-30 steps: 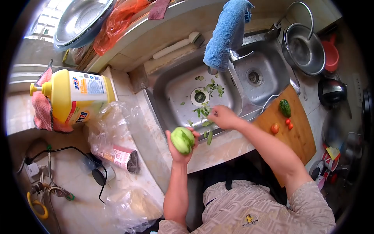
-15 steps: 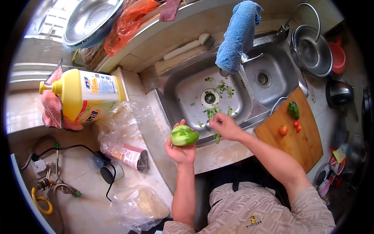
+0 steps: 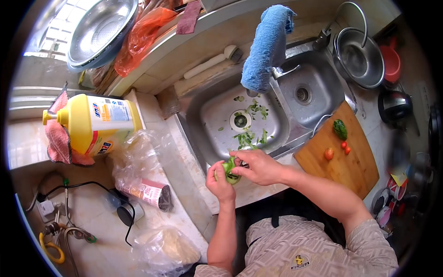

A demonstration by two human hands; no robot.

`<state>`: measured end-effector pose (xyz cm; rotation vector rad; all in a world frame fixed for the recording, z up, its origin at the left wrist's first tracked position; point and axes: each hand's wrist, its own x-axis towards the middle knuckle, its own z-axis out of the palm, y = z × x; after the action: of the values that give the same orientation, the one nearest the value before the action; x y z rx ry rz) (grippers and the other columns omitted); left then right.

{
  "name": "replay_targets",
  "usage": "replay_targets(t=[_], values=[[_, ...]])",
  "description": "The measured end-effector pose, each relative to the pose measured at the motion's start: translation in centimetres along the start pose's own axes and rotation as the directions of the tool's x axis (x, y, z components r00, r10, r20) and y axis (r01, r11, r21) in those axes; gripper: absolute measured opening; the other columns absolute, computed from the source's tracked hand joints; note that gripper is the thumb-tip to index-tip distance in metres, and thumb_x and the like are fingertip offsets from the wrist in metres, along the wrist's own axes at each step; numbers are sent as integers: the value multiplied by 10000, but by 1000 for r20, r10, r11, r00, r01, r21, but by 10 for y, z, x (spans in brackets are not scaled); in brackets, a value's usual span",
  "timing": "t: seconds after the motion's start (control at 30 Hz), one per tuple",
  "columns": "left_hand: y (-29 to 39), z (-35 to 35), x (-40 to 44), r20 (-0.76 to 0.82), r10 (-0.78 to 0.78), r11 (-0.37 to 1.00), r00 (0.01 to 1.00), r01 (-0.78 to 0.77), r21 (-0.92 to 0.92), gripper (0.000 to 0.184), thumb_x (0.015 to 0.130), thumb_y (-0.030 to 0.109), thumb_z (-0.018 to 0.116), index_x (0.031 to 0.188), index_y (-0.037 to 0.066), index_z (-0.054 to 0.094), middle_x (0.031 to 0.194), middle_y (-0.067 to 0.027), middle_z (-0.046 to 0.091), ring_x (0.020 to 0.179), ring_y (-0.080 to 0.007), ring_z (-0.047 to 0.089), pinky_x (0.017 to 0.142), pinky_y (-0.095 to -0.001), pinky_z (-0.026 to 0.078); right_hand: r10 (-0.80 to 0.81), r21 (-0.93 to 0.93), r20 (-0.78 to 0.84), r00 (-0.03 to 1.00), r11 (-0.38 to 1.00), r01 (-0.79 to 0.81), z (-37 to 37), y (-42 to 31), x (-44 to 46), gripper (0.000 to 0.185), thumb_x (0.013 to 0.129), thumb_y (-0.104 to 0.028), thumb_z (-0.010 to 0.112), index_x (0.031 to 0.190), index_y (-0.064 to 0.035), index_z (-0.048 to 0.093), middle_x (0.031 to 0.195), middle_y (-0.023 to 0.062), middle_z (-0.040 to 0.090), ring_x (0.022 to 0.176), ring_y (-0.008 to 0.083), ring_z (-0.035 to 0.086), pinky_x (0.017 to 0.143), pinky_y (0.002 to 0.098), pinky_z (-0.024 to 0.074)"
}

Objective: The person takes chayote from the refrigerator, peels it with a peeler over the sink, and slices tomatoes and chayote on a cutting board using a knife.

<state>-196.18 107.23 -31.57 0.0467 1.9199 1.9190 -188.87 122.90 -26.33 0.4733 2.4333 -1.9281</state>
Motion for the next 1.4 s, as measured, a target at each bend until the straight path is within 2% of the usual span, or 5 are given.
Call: replay_targets(t=[0.27, 0.57, 0.83, 1.07, 1.4], values=[[1, -12, 6, 227, -411, 688, 883, 464, -559, 446, 1004, 509, 466, 1019, 94, 628, 888, -63, 653, 778, -183, 608, 679, -332, 480, 504, 773, 110, 856, 498, -393, -26, 31, 17, 222, 991, -186, 603, 899, -6, 512, 1090, 185, 673, 861, 222, 712, 747, 303, 603], [1, 12, 9, 100, -408, 836, 908, 415, -358, 440, 987, 532, 507, 997, 107, 620, 996, -53, 673, 949, -185, 657, 752, -344, 530, -6, -72, 57, 998, 997, 10, -19, -5, 10, 328, 936, -221, 646, 1135, 37, 607, 1053, 140, 681, 984, 270, 661, 840, 385, 518], [13, -4, 14, 559, -494, 296, 666, 733, -612, 440, 944, 526, 564, 923, 92, 636, 898, -62, 659, 810, -196, 599, 632, -268, 471, 362, 495, 85, 928, 793, -355, -46, 31, 28, 313, 942, -225, 665, 1094, 34, 578, 990, 117, 680, 889, 155, 662, 792, 315, 549], [51, 41, 1, 216, -663, 529, 717, 653, -542, 544, 953, 598, 483, 1209, 136, 614, 1136, -20, 654, 996, -160, 593, 763, -320, 471, -67, -1, 34, 997, 998, 67, -20, 3, 16, 522, 910, -248, 692, 1333, 17, 537, 1012, 111, 652, 956, 212, 637, 830, 366, 511], [17, 2, 26, 704, -289, 328, 649, 757, -564, 508, 974, 548, 451, 991, 78, 643, 685, -23, 444, 593, -138, 360, 529, -276, 314, 300, 679, 184, 936, 649, -342, -43, 33, 54, 227, 968, -161, 641, 836, -3, 544, 980, 144, 694, 886, 173, 675, 728, 303, 601]])
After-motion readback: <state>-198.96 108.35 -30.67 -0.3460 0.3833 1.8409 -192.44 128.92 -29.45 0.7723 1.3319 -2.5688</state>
